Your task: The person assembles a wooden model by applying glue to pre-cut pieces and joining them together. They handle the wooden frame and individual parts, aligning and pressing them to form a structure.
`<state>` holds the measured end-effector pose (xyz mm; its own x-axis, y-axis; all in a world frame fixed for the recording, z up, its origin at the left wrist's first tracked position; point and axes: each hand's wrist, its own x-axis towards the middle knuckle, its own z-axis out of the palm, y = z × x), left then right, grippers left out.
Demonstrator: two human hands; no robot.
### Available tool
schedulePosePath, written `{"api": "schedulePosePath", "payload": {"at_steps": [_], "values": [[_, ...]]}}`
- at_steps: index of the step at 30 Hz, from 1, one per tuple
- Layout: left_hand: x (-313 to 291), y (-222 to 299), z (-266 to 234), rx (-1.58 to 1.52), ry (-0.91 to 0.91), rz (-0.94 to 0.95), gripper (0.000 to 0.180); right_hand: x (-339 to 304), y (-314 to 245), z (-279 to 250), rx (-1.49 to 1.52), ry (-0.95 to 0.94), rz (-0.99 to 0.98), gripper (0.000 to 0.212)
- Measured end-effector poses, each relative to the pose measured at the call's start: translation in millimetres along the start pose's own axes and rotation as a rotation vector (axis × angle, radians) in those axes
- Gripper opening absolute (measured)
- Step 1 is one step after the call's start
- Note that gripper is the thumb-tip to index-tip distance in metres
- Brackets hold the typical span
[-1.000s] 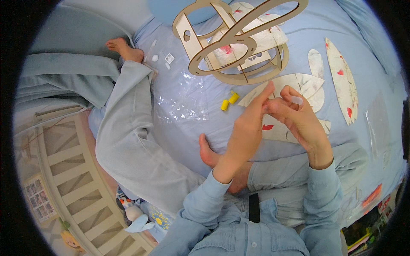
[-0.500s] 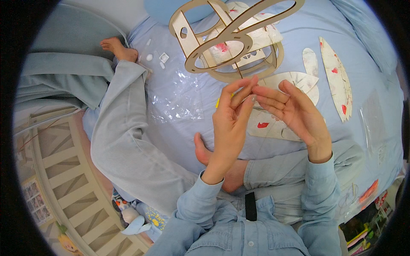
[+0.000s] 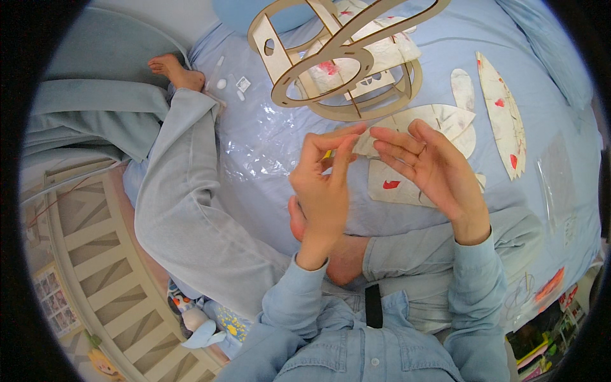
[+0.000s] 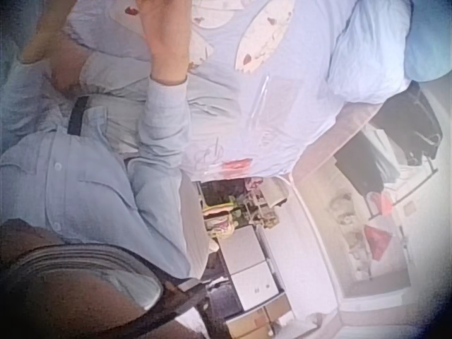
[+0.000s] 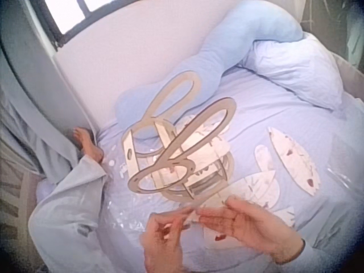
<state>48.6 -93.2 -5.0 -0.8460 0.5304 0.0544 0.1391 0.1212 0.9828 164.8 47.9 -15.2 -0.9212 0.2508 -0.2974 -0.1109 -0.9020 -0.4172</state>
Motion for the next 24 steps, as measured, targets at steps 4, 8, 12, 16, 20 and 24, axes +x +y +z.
{"api": "schedulePosePath", "payload": {"at_steps": [4,8,12,16,20,24], "values": [[11,-5,-39,0.256,-0.021,-0.151,0.015,1,-1,-9,-0.145,0.117,-0.089,0.013],[32,-29,-85,0.515,0.173,-0.188,0.030,1,-3,-9,-0.223,0.191,-0.154,0.030],[53,-57,-112,0.710,0.262,-0.216,0.045,2,-1,-2,-0.436,0.268,-0.228,0.035],[58,-65,-109,0.786,0.373,-0.216,0.055,3,-2,-5,-0.512,0.280,-0.297,0.036],[67,-74,-125,0.756,0.499,-0.061,0.052,7,-2,-14,-0.473,0.299,-0.286,0.034],[72,-76,-136,0.654,0.543,0.047,0.041,7,0,-12,-0.479,0.291,-0.265,0.032]]}}
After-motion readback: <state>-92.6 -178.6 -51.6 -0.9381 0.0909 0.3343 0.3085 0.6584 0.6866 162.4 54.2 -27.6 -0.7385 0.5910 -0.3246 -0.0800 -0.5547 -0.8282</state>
